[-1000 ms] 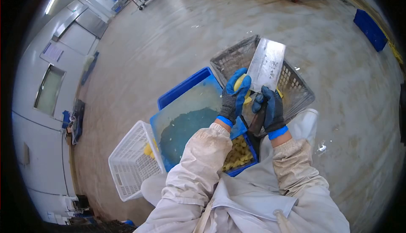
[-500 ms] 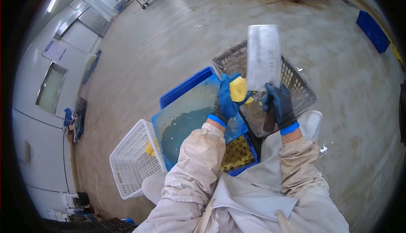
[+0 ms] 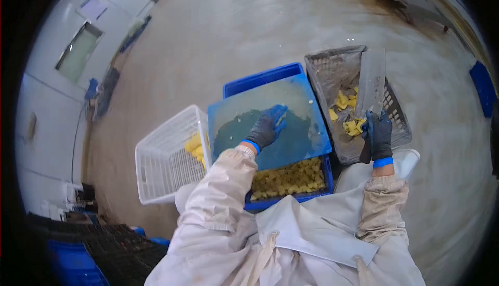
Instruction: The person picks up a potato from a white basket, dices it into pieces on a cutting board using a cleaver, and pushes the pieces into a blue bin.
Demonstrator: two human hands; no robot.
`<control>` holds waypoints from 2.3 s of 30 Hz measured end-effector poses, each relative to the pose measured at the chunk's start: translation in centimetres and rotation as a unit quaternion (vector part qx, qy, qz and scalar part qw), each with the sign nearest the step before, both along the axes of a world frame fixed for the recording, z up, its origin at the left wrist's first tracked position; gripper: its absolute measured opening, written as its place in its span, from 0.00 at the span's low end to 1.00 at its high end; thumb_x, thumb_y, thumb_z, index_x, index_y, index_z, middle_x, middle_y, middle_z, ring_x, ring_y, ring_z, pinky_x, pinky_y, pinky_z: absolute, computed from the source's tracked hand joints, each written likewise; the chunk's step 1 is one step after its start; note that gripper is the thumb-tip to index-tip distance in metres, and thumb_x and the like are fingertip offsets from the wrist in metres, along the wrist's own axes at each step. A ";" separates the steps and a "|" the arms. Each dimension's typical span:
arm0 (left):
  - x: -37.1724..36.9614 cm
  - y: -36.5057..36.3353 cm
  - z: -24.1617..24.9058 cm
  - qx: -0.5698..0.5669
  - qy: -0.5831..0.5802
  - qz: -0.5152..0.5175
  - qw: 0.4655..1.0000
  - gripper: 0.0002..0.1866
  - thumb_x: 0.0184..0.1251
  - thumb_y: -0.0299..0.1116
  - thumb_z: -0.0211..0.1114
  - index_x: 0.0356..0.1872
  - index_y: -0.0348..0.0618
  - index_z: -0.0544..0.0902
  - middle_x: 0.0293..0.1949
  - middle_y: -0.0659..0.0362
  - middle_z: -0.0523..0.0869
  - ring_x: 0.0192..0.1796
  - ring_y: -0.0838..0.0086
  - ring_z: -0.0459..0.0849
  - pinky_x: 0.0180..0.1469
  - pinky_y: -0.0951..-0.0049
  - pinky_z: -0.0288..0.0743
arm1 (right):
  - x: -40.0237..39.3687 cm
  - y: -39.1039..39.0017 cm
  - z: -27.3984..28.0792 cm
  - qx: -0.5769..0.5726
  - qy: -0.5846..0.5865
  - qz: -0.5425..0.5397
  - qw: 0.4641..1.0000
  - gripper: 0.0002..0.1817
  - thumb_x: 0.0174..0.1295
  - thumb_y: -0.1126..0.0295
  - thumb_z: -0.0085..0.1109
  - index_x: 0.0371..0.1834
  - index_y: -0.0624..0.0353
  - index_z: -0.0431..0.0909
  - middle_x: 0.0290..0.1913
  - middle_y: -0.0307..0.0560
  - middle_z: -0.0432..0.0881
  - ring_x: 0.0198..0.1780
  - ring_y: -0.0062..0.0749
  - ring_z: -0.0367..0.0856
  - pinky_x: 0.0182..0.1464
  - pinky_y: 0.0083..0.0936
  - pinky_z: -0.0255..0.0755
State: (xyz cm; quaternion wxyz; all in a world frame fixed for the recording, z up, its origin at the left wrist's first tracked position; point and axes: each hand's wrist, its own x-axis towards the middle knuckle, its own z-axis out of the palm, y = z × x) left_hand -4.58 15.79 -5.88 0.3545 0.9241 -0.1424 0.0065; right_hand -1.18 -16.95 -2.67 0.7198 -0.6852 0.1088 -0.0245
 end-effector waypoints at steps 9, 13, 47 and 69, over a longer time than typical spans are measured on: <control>-10.5 7.9 -0.6 0.224 -0.030 0.014 0.974 0.35 0.54 0.40 0.60 0.65 0.49 0.61 0.64 0.50 0.64 0.67 0.54 0.60 0.65 0.51 0.56 | -2.5 5.2 -0.1 -0.032 0.011 0.199 0.979 0.08 0.60 0.70 0.54 0.40 0.60 0.75 0.25 0.41 0.76 0.26 0.25 0.74 0.27 0.20 0.70; -9.2 8.3 -3.8 0.243 0.070 0.065 0.965 0.35 0.54 0.38 0.61 0.66 0.48 0.61 0.65 0.50 0.63 0.67 0.53 0.60 0.64 0.53 0.57 | -5.2 9.4 -1.8 -0.232 -0.095 0.324 0.912 0.14 0.57 0.64 0.54 0.43 0.57 0.77 0.31 0.55 0.81 0.32 0.45 0.79 0.34 0.36 0.72; -12.5 6.6 -7.7 0.035 -0.090 0.336 0.937 0.16 0.53 0.39 0.64 0.40 0.39 0.79 0.41 0.49 0.79 0.47 0.52 0.74 0.52 0.56 0.66 | -8.8 16.7 0.7 -0.565 -0.172 0.455 0.667 0.14 0.59 0.61 0.49 0.36 0.60 0.78 0.23 0.57 0.79 0.29 0.52 0.80 0.32 0.43 0.72; -5.8 9.5 -3.1 0.219 0.085 0.002 0.972 0.41 0.45 0.36 0.71 0.64 0.55 0.63 0.62 0.46 0.66 0.63 0.51 0.65 0.63 0.57 0.62 | -10.8 11.9 1.4 -0.193 0.021 0.408 0.892 0.12 0.61 0.73 0.53 0.48 0.64 0.73 0.36 0.51 0.81 0.31 0.35 0.80 0.31 0.33 0.72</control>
